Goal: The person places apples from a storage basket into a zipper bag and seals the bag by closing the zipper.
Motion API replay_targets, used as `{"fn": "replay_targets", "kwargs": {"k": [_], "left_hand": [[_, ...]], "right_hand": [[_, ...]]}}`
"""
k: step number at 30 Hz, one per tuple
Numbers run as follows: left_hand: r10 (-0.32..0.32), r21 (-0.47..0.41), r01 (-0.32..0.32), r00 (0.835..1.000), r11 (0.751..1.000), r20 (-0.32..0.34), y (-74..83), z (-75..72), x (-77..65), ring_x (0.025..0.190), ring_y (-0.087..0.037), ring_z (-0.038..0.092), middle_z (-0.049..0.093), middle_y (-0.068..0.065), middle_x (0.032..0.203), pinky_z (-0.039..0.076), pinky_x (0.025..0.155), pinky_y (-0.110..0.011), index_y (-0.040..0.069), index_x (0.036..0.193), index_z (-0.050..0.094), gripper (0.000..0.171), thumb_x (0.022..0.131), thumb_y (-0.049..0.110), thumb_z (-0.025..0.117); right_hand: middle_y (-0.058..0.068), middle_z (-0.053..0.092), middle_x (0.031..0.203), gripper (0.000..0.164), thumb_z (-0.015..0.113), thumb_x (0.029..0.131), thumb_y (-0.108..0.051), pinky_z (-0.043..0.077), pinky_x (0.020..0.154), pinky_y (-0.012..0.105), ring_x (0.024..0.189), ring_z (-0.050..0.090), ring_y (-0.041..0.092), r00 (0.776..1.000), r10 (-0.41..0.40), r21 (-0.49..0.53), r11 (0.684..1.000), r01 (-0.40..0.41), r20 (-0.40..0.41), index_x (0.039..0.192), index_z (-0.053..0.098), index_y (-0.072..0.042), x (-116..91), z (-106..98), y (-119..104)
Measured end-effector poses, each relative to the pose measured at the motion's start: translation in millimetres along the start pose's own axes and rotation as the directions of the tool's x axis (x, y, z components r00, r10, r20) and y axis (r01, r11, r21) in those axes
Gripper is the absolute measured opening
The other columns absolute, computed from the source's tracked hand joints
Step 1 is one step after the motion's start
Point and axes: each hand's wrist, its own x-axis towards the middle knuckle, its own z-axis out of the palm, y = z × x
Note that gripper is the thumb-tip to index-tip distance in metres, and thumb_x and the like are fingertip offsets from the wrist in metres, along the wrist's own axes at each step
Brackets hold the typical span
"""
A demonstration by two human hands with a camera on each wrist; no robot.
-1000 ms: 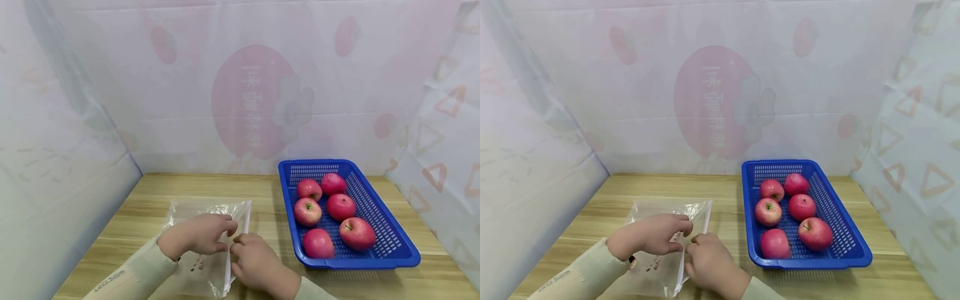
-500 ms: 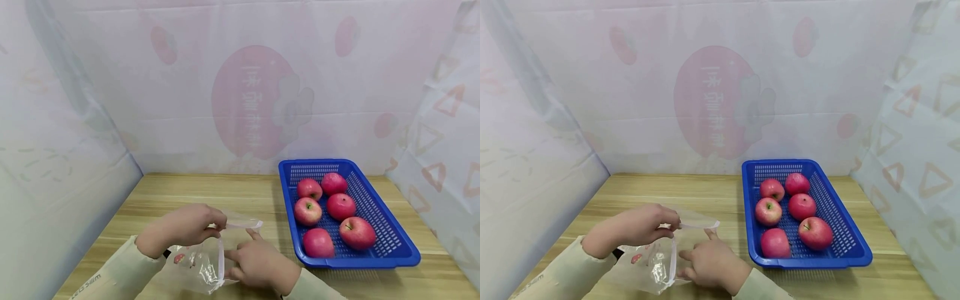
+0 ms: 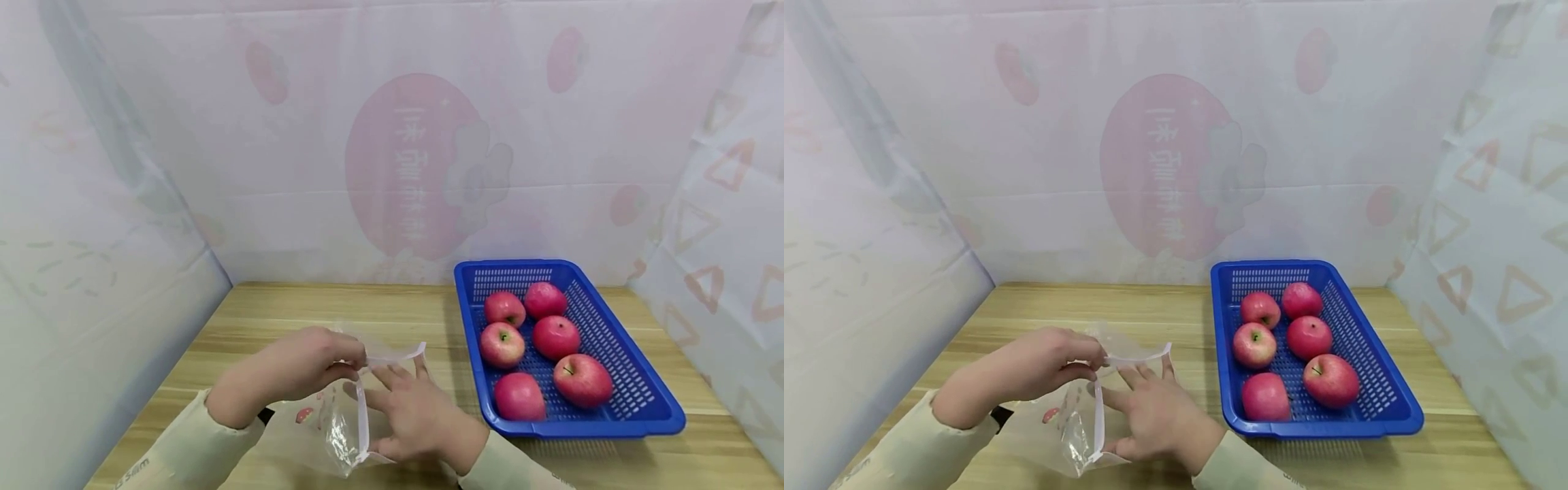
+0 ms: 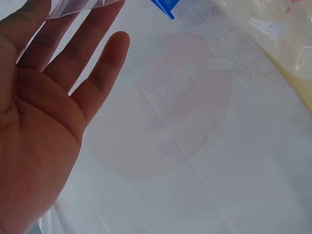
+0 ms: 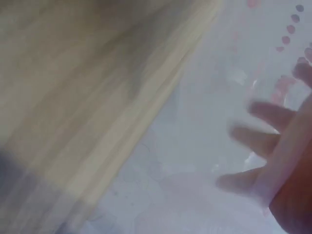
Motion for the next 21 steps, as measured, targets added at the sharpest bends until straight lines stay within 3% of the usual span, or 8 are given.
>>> {"fn": "replay_targets", "kwargs": {"k": [2,4,7,13,16,18,21], "left_hand": [[-0.002,0.003,0.002,1.0,1.0,-0.002,0.1,0.7,0.2,0.07,0.003,0.051,0.055,0.019,0.082,0.045,0.063,-0.016,0.021,0.085,0.06,0.022,0.086,0.007,0.077],[-0.01,-0.002,0.01,1.0,1.0,0.0,-0.3,0.6,0.1,0.069,0.002,0.05,0.055,0.019,0.081,0.045,0.063,-0.017,0.021,0.085,0.06,0.022,0.086,0.008,0.077],[-0.013,0.003,0.013,1.0,1.0,-0.002,-0.9,-0.7,-0.8,0.069,0.003,0.05,0.055,0.019,0.081,0.045,0.063,-0.017,0.021,0.086,0.059,0.022,0.087,0.009,0.077],[0.033,0.001,-0.033,0.998,0.999,-0.056,1.2,-8.9,-4.5,0.075,0.004,0.054,0.058,0.018,0.085,0.048,0.068,-0.016,0.02,0.092,0.064,0.021,0.087,0.004,0.076],[0.044,0.023,-0.042,0.997,0.999,-0.065,3.9,-10.6,-3.3,0.075,0.005,0.054,0.058,0.018,0.085,0.047,0.068,-0.015,0.02,0.091,0.064,0.021,0.087,0.004,0.077],[0.044,0.048,-0.041,0.996,0.998,-0.073,5.1,-9.6,-1.9,0.074,0.006,0.052,0.056,0.019,0.084,0.046,0.068,-0.013,0.021,0.087,0.062,0.023,0.086,0.003,0.077],[0.054,0.081,-0.046,0.993,0.996,-0.1,4.0,-9.2,-0.7,0.074,0.004,0.052,0.056,0.017,0.083,0.045,0.066,-0.013,0.021,0.082,0.058,0.027,0.086,0.003,0.077]], "right_hand": [[0.008,0.019,0.163,0.091,0.059,0.074,-0.083,0.022,0.095,0.081,0.145,0.024,0.034,0.998,-0.011,0.006,1.0,0.011,-0.057,0.153,0.037,-0.042,0,-1,0],[0.008,0.004,0.165,0.098,0.054,0.069,-0.091,0.022,0.092,0.083,0.147,0.014,0.038,0.998,-0.008,0.021,1.0,0.009,-0.058,0.154,0.03,-0.047,-1,-1,-1],[0.008,-0.001,0.166,0.099,0.048,0.068,-0.095,0.025,0.092,0.082,0.147,0.012,0.041,1.0,0.006,0.038,0.999,-0.006,-0.013,0.154,0.026,-0.05,-3,-3,-2],[0.012,0.041,0.153,0.08,0.039,0.078,-0.09,0.028,0.099,0.075,0.136,0.03,0.053,0.984,0.052,0.059,0.996,-0.063,0.17,0.145,0.049,-0.047,-6,-6,-2],[0.009,0.053,0.143,0.073,0.036,0.081,-0.089,0.027,0.103,0.072,0.132,0.038,0.053,0.97,0.06,0.059,0.995,-0.076,0.234,0.137,0.058,-0.047,-7,-7,-2],[0.006,0.057,0.139,0.07,0.036,0.084,-0.086,0.024,0.103,0.073,0.131,0.043,0.048,0.97,0.055,0.066,0.995,-0.073,0.236,0.135,0.06,-0.046,-6,-7,-2],[0.0,0.063,0.128,0.064,0.036,0.09,-0.079,0.023,0.102,0.075,0.122,0.054,0.035,0.989,0.004,0.057,0.998,-0.013,0.149,0.132,0.065,-0.039,-5,-6,-1]]}}
